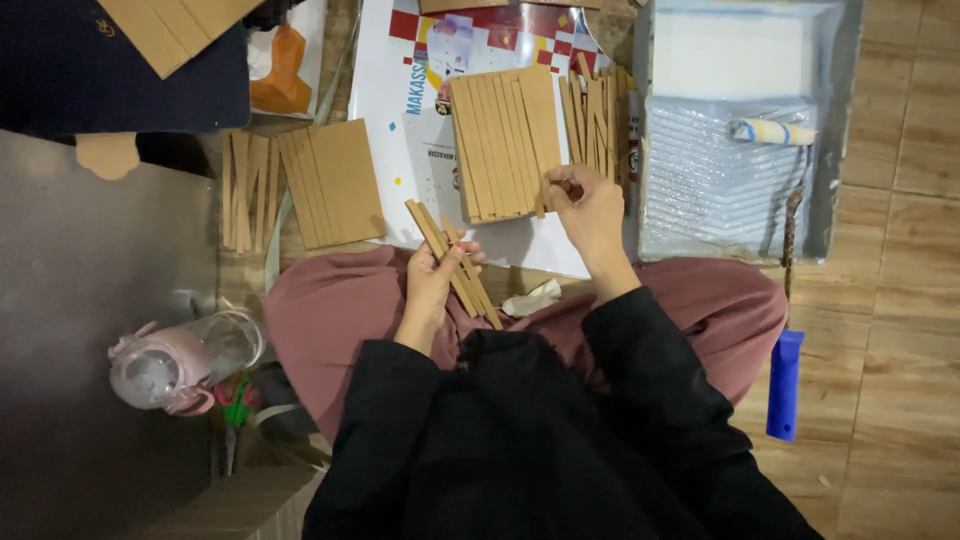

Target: Organizing and assembling thin cardboard strips into a larger cardboard frame.

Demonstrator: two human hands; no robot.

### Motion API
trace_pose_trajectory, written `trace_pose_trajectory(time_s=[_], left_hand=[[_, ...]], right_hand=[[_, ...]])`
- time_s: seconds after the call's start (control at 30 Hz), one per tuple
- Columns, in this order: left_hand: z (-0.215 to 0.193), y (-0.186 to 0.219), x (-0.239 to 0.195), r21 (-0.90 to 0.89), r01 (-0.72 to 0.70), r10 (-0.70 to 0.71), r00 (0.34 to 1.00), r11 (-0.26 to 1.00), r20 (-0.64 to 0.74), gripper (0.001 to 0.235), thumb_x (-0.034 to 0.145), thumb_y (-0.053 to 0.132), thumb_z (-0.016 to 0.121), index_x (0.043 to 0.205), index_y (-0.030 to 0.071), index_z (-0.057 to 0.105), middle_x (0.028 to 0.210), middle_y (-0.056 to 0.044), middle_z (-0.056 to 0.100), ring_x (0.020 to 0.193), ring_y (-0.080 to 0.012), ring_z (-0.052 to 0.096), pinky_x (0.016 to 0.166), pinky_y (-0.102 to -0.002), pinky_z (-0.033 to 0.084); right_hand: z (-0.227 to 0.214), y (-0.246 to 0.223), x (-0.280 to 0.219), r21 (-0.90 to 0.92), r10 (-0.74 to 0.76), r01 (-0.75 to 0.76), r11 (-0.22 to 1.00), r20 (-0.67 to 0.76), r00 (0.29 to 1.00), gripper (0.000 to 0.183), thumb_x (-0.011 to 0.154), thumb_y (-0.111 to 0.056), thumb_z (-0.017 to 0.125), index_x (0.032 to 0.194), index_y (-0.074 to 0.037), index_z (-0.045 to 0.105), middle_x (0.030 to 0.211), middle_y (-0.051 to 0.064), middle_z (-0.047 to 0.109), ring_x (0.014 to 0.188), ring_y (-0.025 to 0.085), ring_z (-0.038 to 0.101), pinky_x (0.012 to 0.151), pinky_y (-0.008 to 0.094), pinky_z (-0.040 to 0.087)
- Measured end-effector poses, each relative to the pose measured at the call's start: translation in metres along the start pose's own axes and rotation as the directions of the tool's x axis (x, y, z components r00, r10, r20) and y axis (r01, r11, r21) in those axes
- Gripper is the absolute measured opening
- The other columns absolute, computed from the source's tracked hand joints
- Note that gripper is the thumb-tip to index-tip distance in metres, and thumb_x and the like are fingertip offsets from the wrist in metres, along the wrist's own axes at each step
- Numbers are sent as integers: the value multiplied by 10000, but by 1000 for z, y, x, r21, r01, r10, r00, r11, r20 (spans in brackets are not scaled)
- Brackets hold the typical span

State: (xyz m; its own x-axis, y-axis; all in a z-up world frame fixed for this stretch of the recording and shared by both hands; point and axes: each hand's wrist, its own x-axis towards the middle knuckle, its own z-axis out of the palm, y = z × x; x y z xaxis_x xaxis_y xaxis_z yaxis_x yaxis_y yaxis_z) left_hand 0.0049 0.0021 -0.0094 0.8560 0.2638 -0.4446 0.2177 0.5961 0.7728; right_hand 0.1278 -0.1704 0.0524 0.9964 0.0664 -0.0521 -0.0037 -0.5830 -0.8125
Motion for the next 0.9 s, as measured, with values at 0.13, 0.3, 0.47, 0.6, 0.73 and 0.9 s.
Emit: trace_pose_trajectory(time_s=[0.13, 0.3, 0.47, 0.6, 0.73, 0.9], left_hand=[[-2, -4, 3, -5, 3, -3, 1000, 1000, -4, 274, 849, 62, 577, 1109, -10, 531, 918, -215, 641, 808, -304, 659, 670, -401, 575], [1, -2, 1, -20, 16, -17, 999, 1000, -34, 238, 859, 63, 550, 1084, -16, 538, 890, -201, 648, 785, -288, 665, 666, -382, 582], [5, 4, -1, -41, 22, -23, 999, 999, -36, 236, 844, 36, 538, 1071, -29, 549, 889, -208, 645, 787, -298, 663, 660, -383, 580], [4, 1, 0, -24, 12, -13, 998, 1000, -60, 246, 827, 30, 566, 1063, -35, 568, 915, -209, 639, 788, -304, 660, 656, -387, 582], [9, 9, -4, -21, 4, -5, 997, 1000, -78, 260, 813, 25, 596, 1057, -56, 553, 996, -229, 621, 786, -322, 660, 662, -397, 581], [-2, -10, 6, 64, 42, -32, 988, 997, -149, 230, 790, 114, 672, 978, 2, 601, 844, -187, 656, 716, -268, 669, 599, -354, 577]], right_hand=[[-2, 6, 2, 8, -9, 9, 1000, -8, 1000, 150, 728, -84, 673, 865, -139, 696, 688, 51, 642, 605, 165, 618, 552, 263, 498], [-7, 0, -4, 76, -30, 32, 997, -22, 999, 132, 792, -85, 636, 907, -118, 692, 698, 91, 628, 622, 171, 599, 574, 270, 498], [-3, 0, -3, 13, -111, 110, 994, 20, 994, 181, 772, -80, 655, 929, -164, 690, 700, 29, 610, 592, 122, 575, 529, 214, 463], [-7, -15, -8, 64, -197, 201, 978, -64, 978, 173, 799, -18, 636, 954, -84, 675, 708, 117, 589, 576, 202, 572, 516, 269, 464], [-11, -10, -15, 96, -191, 202, 975, -108, 976, 185, 828, -9, 600, 978, -82, 679, 691, 102, 575, 556, 175, 543, 501, 253, 454], [0, -10, -43, 105, -340, 345, 933, -68, 938, 59, 827, -83, 639, 870, -93, 678, 658, 76, 585, 534, 191, 565, 475, 266, 432]])
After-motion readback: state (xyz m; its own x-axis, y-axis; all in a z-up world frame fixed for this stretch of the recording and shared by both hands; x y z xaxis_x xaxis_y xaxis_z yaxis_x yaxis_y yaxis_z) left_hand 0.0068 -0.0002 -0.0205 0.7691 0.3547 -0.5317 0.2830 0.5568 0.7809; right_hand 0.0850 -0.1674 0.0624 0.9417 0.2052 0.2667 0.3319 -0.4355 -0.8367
